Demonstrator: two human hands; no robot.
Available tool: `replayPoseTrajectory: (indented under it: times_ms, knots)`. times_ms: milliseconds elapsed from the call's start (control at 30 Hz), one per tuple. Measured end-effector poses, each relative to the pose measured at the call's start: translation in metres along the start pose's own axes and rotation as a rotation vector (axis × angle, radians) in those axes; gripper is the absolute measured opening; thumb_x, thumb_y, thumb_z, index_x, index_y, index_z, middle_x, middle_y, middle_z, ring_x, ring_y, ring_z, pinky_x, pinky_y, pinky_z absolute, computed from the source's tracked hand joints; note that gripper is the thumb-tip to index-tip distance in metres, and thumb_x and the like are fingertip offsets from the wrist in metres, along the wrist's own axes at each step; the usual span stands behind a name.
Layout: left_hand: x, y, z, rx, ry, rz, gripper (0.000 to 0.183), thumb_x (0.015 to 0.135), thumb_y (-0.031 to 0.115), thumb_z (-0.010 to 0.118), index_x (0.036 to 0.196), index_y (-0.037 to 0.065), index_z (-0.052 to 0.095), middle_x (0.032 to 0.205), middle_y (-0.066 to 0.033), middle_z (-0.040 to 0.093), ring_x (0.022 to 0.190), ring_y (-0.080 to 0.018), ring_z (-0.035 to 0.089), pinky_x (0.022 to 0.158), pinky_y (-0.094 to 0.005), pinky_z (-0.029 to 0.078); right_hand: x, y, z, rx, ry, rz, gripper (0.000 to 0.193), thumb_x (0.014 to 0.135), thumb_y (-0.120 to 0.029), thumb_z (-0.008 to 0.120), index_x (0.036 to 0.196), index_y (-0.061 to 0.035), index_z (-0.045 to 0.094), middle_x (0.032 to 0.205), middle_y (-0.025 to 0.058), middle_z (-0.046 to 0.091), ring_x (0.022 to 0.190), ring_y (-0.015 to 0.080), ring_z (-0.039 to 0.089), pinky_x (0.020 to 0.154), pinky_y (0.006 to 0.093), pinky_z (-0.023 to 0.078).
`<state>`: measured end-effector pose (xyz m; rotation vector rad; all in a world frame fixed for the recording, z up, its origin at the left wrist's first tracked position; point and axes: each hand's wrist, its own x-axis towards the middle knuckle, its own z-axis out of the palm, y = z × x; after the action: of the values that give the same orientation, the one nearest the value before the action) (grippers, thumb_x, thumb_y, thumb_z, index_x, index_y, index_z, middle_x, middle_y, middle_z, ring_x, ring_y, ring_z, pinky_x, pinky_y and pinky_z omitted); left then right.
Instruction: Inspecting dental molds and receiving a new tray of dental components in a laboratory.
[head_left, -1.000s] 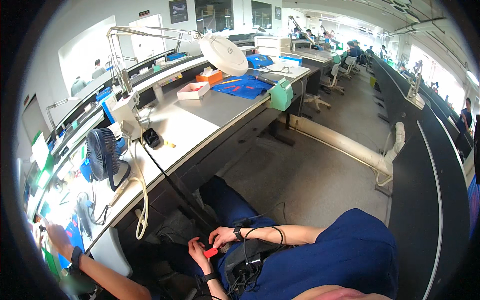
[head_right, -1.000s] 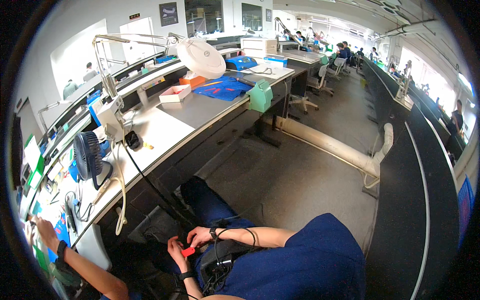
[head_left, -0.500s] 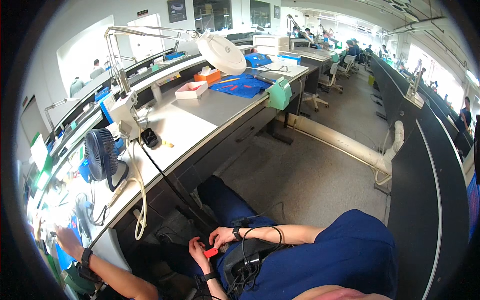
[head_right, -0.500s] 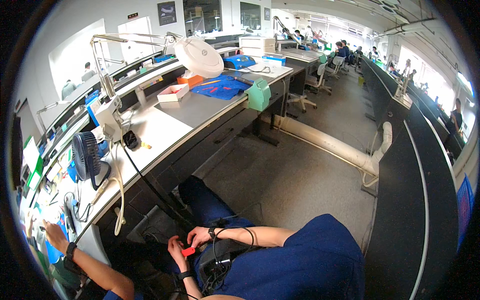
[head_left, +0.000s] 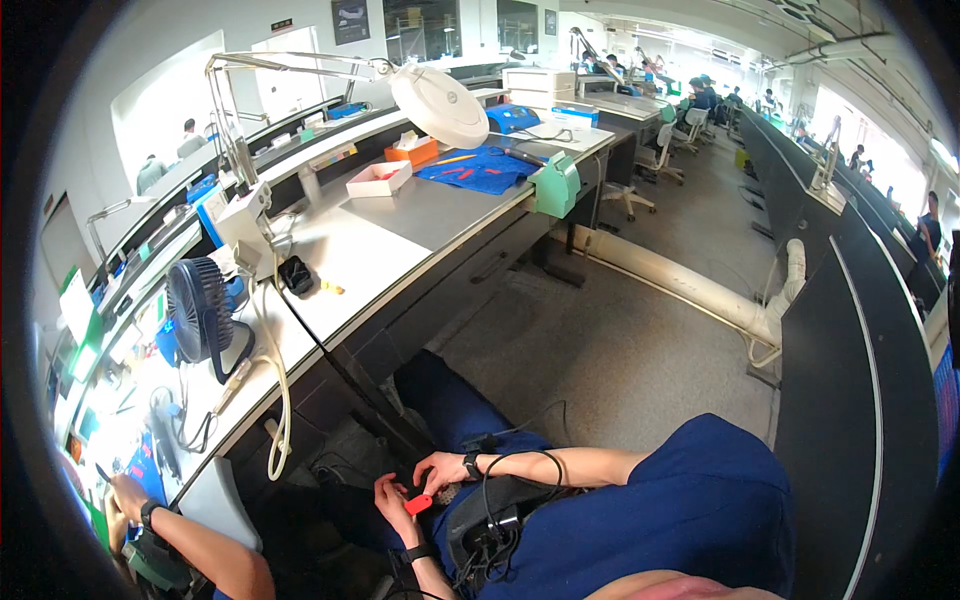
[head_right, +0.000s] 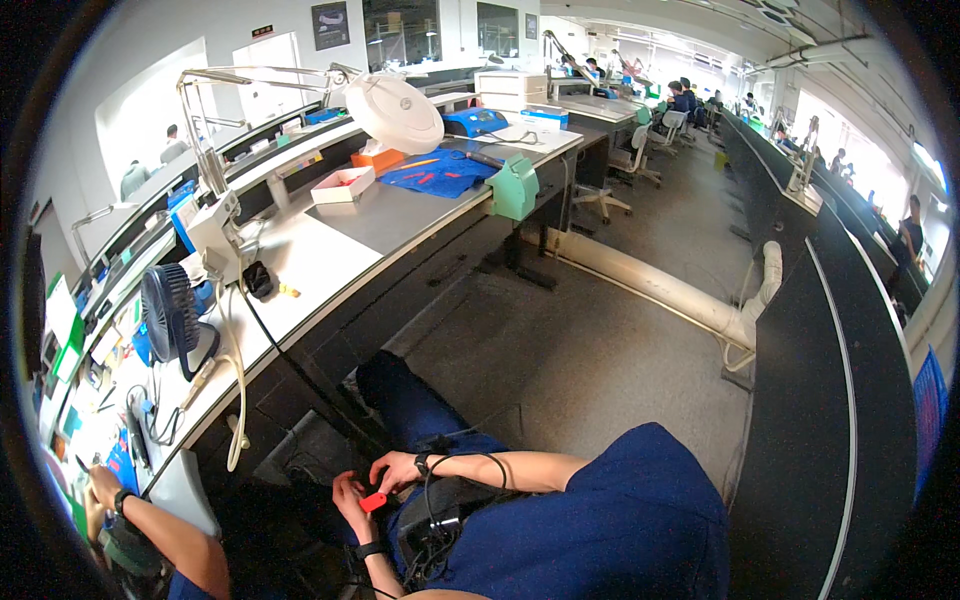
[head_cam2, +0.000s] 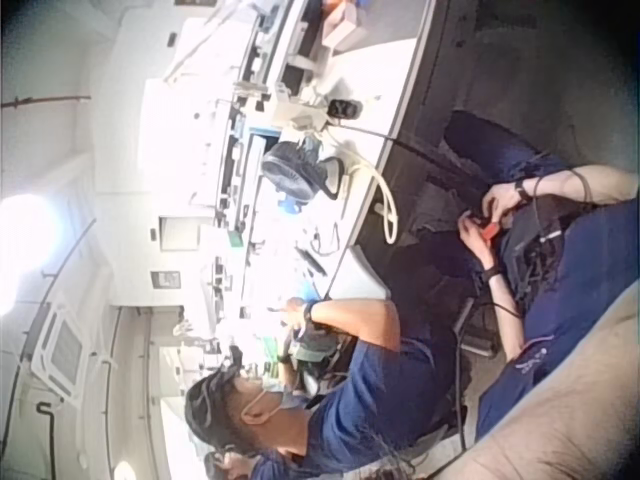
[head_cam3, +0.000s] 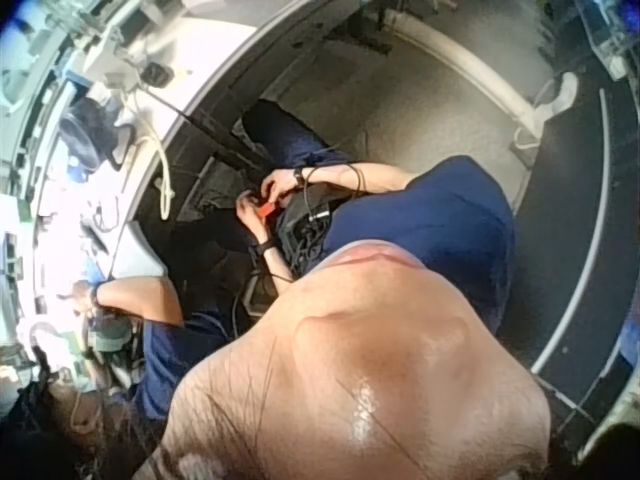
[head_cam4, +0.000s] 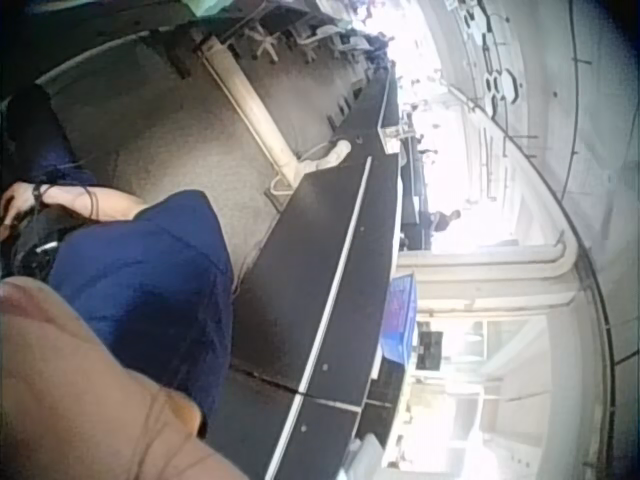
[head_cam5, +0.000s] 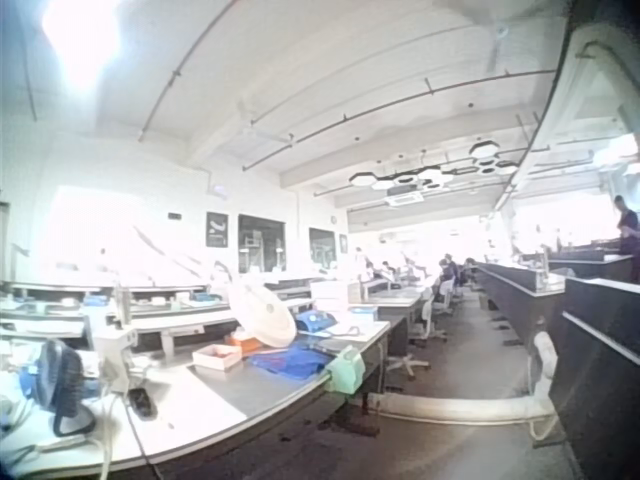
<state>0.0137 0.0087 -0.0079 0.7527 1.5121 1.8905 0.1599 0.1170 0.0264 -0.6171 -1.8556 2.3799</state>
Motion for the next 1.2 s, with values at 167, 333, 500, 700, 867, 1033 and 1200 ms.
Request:
replayPoseTrajectory:
  times_ms: [167,333,500,700,867,1033,1200]
  knots:
    - [0.0011,0.0013,0.003,0.028,0.002,-0.029,0.021,0.097,0.013,0.042,0.094,0.004,0.06,0.06,-0.0008,0.051,0.044,-0.0031,0.035,0.042,-0.0204,0.025,-0.0003,0.003,-0.0034,-0.095,-0.009,0.03,0.034,0.074,-0.011,0.078,0.103,-0.0039,0.062,0.076,0.0043,0.068,0.065,0.0083,0.059,0.056,0.0219,0.043]
    - [-0.001,-0.0002,0.0022,0.042,0.0,-0.049,0.021,0.096,0.013,0.042,0.094,0.004,0.06,0.06,-0.0006,0.05,0.044,-0.003,0.035,0.042,-0.0204,0.025,0.0001,0.0034,-0.0028,-0.146,-0.023,0.028,0.032,0.074,-0.012,0.078,0.101,-0.0038,0.063,0.078,0.0045,0.068,0.068,0.0088,0.061,0.059,0.0221,0.045]
    - [-0.0026,0.0007,0.0011,0.053,-0.002,-0.086,0.02,0.096,0.013,0.043,0.094,0.004,0.061,0.06,-0.0005,0.05,0.045,-0.0035,0.036,0.043,-0.0208,0.026,-0.0019,0.0007,-0.0013,-0.135,-0.027,0.034,0.029,0.075,-0.011,0.076,0.099,-0.0031,0.063,0.077,0.0048,0.068,0.068,0.0093,0.061,0.059,0.0224,0.046]
    - [-0.0014,-0.0007,0.0009,0.032,-0.024,-0.045,0.022,0.097,0.014,0.042,0.095,0.004,0.061,0.061,-0.0013,0.051,0.045,-0.0041,0.036,0.043,-0.0213,0.026,-0.0025,-0.0003,-0.0006,-0.123,-0.034,0.014,0.028,0.072,-0.01,0.078,0.096,-0.0022,0.064,0.074,0.0046,0.067,0.063,0.0094,0.061,0.054,0.0225,0.047]
    - [0.0003,-0.0023,-0.0011,0.036,0.011,-0.044,0.022,0.097,0.014,0.041,0.094,0.004,0.06,0.061,-0.0015,0.051,0.045,-0.0044,0.036,0.043,-0.0215,0.026,-0.0038,-0.005,0.0032,-0.077,-0.015,0.033,0.027,0.072,-0.009,0.078,0.095,-0.0019,0.065,0.072,0.0048,0.066,0.062,0.01,0.062,0.053,0.023,0.048]
    - [0.0018,0.0019,0.0033,0.027,0.021,-0.072,0.022,0.097,0.014,0.04,0.093,0.004,0.06,0.06,-0.0017,0.051,0.046,-0.0045,0.038,0.043,-0.0212,0.027,-0.0026,-0.0002,-0.0005,-0.047,-0.01,0.037,0.026,0.073,-0.008,0.077,0.095,-0.0014,0.064,0.074,0.0058,0.067,0.062,0.0104,0.063,0.054,0.0232,0.05]
    - [0.0009,0.0032,0.0014,0.03,0.014,-0.026,0.022,0.097,0.013,0.041,0.093,0.004,0.06,0.061,-0.0015,0.051,0.046,-0.0048,0.038,0.043,-0.0211,0.028,-0.0033,-0.0015,0.0014,0.031,-0.014,0.05,0.026,0.074,-0.004,0.075,0.097,-0.0004,0.063,0.075,0.0071,0.068,0.064,0.0111,0.064,0.055,0.0238,0.05]
